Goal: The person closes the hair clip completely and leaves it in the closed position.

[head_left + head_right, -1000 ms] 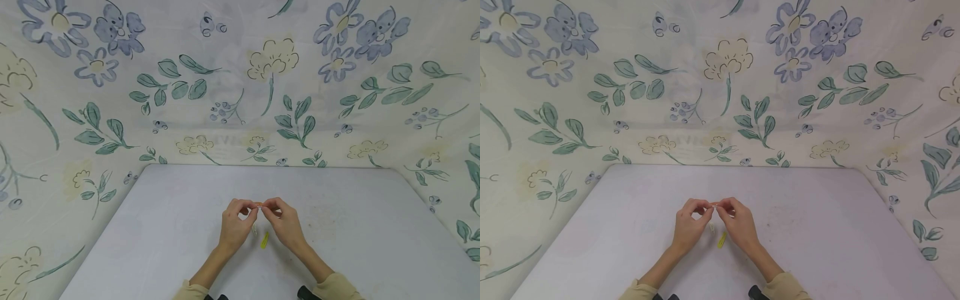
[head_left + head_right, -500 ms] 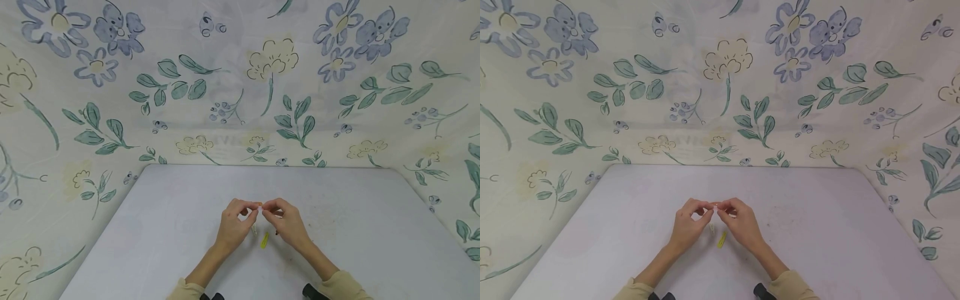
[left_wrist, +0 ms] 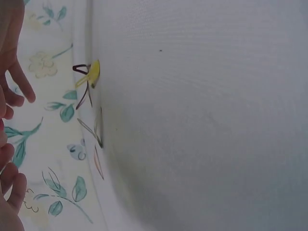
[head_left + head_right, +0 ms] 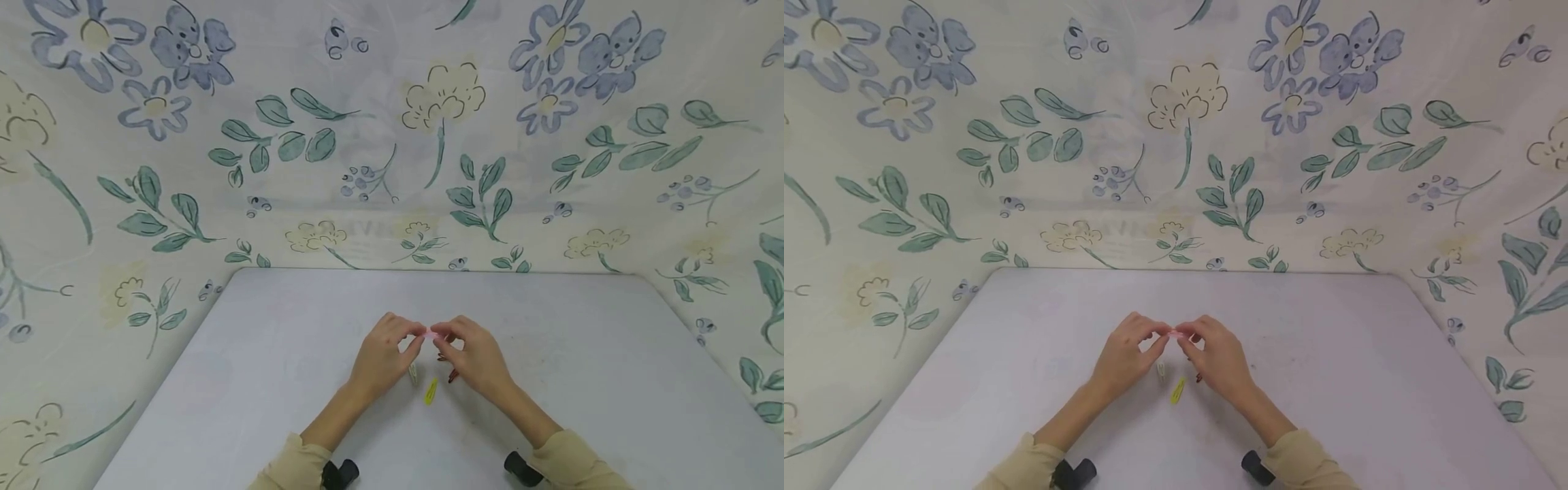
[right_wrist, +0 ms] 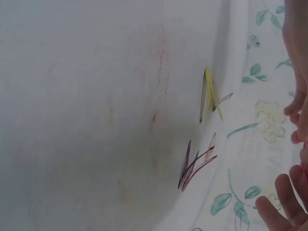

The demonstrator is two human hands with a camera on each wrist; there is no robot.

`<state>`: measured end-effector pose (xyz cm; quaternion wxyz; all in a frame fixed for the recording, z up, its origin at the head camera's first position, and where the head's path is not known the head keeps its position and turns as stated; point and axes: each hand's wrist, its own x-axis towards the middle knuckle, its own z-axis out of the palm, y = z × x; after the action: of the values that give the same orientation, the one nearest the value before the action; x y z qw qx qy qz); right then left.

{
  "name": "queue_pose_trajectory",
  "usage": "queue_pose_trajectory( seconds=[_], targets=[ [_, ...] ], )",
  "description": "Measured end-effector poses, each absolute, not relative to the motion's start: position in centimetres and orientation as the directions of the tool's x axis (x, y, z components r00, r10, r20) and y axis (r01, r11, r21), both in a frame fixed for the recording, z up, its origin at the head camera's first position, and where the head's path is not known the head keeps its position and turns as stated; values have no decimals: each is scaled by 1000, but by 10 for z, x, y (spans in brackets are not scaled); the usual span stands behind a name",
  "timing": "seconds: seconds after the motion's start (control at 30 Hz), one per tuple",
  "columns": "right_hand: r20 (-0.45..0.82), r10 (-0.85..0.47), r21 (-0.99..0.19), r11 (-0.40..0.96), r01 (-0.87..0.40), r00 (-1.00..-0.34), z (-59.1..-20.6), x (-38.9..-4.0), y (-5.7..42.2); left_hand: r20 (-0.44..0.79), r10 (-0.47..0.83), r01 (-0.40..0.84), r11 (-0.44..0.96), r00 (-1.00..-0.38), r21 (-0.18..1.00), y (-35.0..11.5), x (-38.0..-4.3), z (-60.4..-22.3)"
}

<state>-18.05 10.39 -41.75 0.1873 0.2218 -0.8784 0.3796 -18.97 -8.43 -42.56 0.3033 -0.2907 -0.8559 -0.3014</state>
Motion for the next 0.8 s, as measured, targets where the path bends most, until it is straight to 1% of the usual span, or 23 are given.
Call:
queue_pose_trajectory(
  seconds=[0.1,0.27,0.57,0.8],
  targets=[
    [513,-272,-530,645,-550,-814,-415,-184,107,693,354,694,658,-627,292,-84,-194,-424],
    [506,-306,-463,692,-554,-806,-411,-191,110,690,394,712,655,-608,253,-82,-201,-419],
    [487,-339,-394,737,-549,-805,-406,-207,113,652,440,705,677,-618,211,-76,-215,-415],
    [468,-346,-380,751,-539,-813,-407,-218,116,623,467,692,702,-628,171,-70,-226,-416]
  ],
)
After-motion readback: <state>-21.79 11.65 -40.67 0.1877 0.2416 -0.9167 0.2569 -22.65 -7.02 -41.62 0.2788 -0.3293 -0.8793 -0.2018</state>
